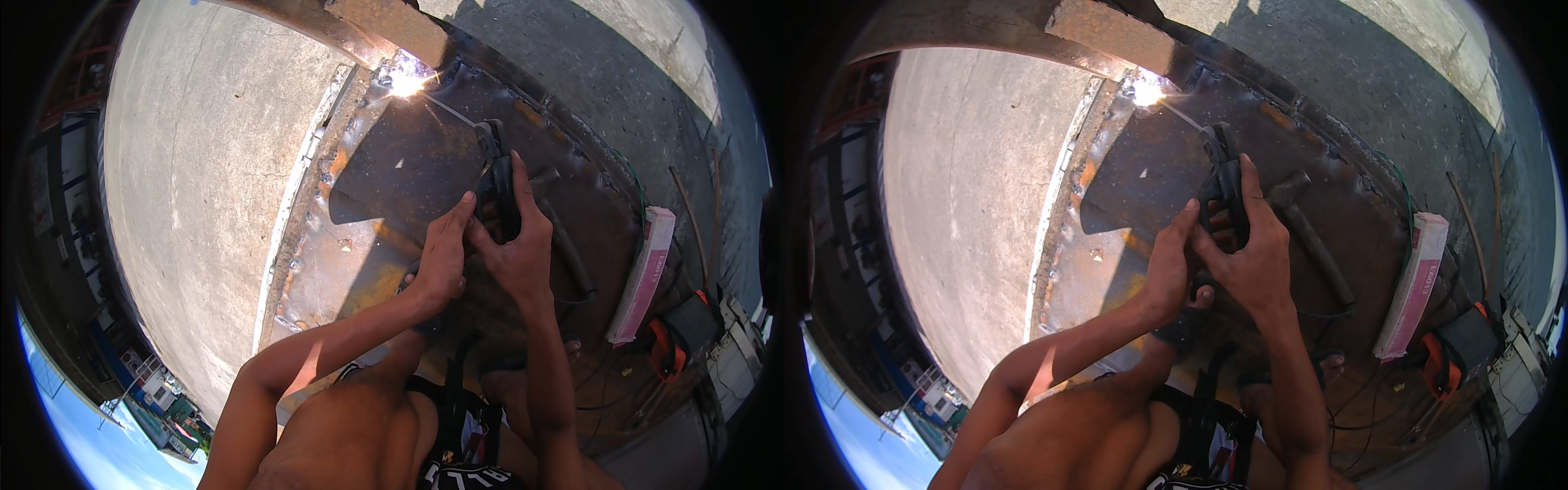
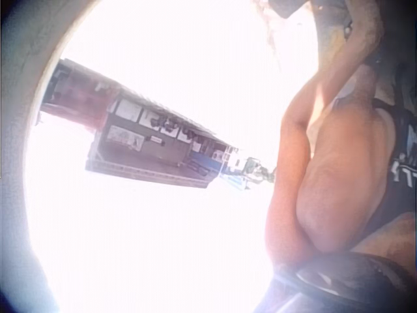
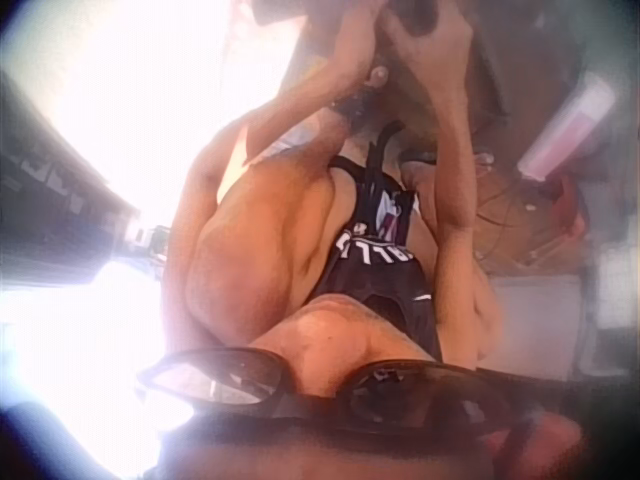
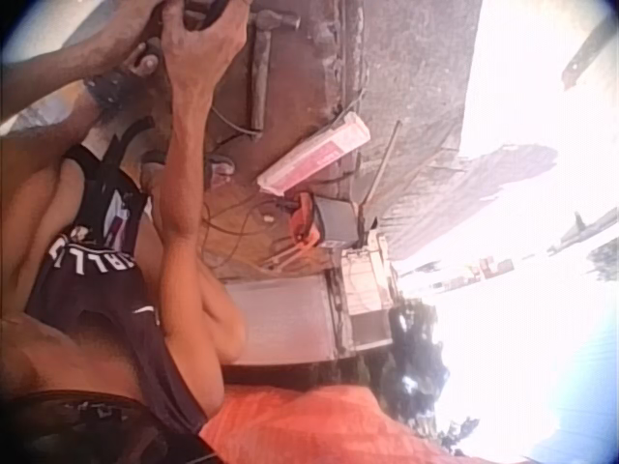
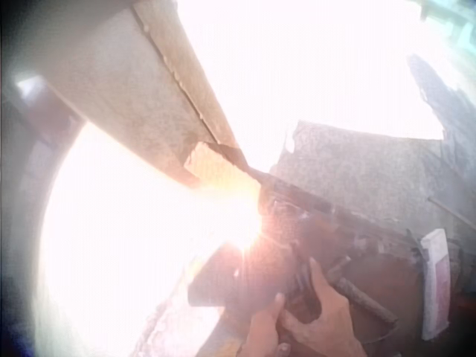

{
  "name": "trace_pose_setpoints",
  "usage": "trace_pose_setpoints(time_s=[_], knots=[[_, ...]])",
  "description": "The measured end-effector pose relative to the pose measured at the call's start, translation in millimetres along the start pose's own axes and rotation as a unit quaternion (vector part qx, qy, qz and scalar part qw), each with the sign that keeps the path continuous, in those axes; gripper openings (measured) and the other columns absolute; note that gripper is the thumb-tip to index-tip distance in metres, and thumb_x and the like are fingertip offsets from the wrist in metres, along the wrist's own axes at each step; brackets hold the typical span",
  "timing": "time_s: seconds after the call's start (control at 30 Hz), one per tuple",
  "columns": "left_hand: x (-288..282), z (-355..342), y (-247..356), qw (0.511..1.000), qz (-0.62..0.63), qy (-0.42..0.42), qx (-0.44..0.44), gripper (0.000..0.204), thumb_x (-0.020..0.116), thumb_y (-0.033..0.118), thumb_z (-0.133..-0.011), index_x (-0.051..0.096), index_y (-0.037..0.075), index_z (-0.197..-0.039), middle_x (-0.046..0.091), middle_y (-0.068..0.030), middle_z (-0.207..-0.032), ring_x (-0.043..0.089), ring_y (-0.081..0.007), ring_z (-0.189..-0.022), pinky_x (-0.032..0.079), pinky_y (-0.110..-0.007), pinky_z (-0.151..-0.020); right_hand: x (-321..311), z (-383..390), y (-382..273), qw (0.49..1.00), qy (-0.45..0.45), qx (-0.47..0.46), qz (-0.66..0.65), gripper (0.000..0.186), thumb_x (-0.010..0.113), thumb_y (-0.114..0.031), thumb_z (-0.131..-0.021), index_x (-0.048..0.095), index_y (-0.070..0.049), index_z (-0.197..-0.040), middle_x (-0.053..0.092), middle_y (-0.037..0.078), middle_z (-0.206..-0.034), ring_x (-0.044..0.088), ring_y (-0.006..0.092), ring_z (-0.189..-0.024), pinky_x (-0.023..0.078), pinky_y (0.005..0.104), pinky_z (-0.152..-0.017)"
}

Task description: The person welds a metal frame using a handheld welding torch, creating bright sparks and molten metal along the joint. The person occasionally pauses to inspect the weld and reposition the torch.

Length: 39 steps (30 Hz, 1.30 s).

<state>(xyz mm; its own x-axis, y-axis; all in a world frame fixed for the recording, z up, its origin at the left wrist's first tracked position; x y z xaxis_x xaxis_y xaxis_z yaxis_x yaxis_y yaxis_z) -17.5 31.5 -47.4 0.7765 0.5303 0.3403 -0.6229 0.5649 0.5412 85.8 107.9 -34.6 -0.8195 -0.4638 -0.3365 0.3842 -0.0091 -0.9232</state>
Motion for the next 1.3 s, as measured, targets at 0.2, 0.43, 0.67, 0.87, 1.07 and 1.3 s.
trace_pose_setpoints(time_s=[0.2, 0.43, 0.67, 0.87, 1.07, 1.3], knots=[[-0.5, 2.4, 2.3, 1.000, -0.009, 0.003, -0.017, 0.065, 0.039, 0.055, -0.114, 0.056, 0.004, -0.151, 0.069, -0.0140, -0.134, 0.068, -0.0221, -0.119, 0.056, -0.034, -0.090, 0.0, 0.5, 3.1, 1.000, 0.003, -0.015, 0.013, 0.097, 0.090, -0.019, -0.086, 0.039, 0.002, -0.165, 0.076, 0.015, -0.104, 0.079, 0.0231, -0.087, 0.062, 0.0361, -0.073], [1.3, 0.1, 0.1, 1.000, 0.022, -0.001, 0.016, 0.063, 0.041, 0.050, -0.116, 0.057, -0.002, -0.147, 0.070, -0.0166, -0.131, 0.070, -0.0249, -0.118, 0.055, -0.039, -0.103, -1.0, 0.2, -0.4, 1.000, -0.001, 0.003, 0.000, 0.095, 0.090, -0.022, -0.087, 0.041, 0.002, -0.164, 0.076, 0.014, -0.104, 0.079, 0.0220, -0.086, 0.063, 0.0345, -0.070], [-1.0, 0.3, -1.1, 1.000, 0.016, 0.003, 0.018, 0.062, 0.042, 0.050, -0.116, 0.059, -0.002, -0.144, 0.072, -0.0157, -0.127, 0.072, -0.0237, -0.113, 0.056, -0.037, -0.101, -0.2, 0.3, 1.0, 1.000, 0.000, -0.001, 0.006, 0.095, 0.090, -0.022, -0.087, 0.041, 0.002, -0.164, 0.077, 0.014, -0.104, 0.079, 0.0220, -0.085, 0.063, 0.0347, -0.070], [3.9, 6.0, 6.5, 0.999, 0.038, 0.019, -0.003, 0.046, 0.050, 0.040, -0.117, 0.070, -0.001, -0.124, 0.067, 0.0001, -0.105, 0.057, -0.0059, -0.098, 0.049, -0.026, -0.092, -2.6, 2.2, 1.3, 0.999, 0.025, -0.039, -0.004, 0.097, 0.090, -0.017, -0.084, 0.039, 0.002, -0.165, 0.077, 0.014, -0.103, 0.079, 0.0218, -0.086, 0.063, 0.0350, -0.072], [0.1, 4.4, 7.2, 0.999, -0.042, 0.004, 0.006, 0.065, 0.040, 0.052, -0.115, 0.061, -0.002, -0.146, 0.072, -0.0151, -0.132, 0.069, -0.0212, -0.117, 0.054, -0.032, -0.097, -1.1, 0.0, -2.7, 0.999, 0.022, -0.032, 0.000, 0.098, 0.090, -0.014, -0.083, 0.039, 0.002, -0.165, 0.077, 0.013, -0.102, 0.079, 0.0221, -0.086, 0.063, 0.0355, -0.073], [-6.1, 0.4, -0.3, 1.000, -0.021, 0.007, 0.006, 0.067, 0.038, 0.053, -0.115, 0.054, -0.001, -0.153, 0.069, -0.0161, -0.138, 0.068, -0.0241, -0.124, 0.054, -0.035, -0.101, 3.2, -1.0, -1.9, 1.000, 0.011, -0.024, 0.004, 0.096, 0.089, -0.015, -0.084, 0.039, 0.003, -0.164, 0.077, 0.015, -0.102, 0.079, 0.0241, -0.087, 0.062, 0.0368, -0.074]])
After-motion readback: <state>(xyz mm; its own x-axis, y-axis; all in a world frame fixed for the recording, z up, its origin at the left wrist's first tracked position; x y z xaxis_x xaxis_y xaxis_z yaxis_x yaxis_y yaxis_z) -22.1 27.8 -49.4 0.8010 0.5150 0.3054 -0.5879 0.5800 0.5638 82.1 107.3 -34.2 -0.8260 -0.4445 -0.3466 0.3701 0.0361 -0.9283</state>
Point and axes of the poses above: each hand's wrist, its own z-axis away from the middle knuckle, its own x-axis out of the palm, y = z × x, the point moved 4 cm from there along -z, towards the middle knuckle
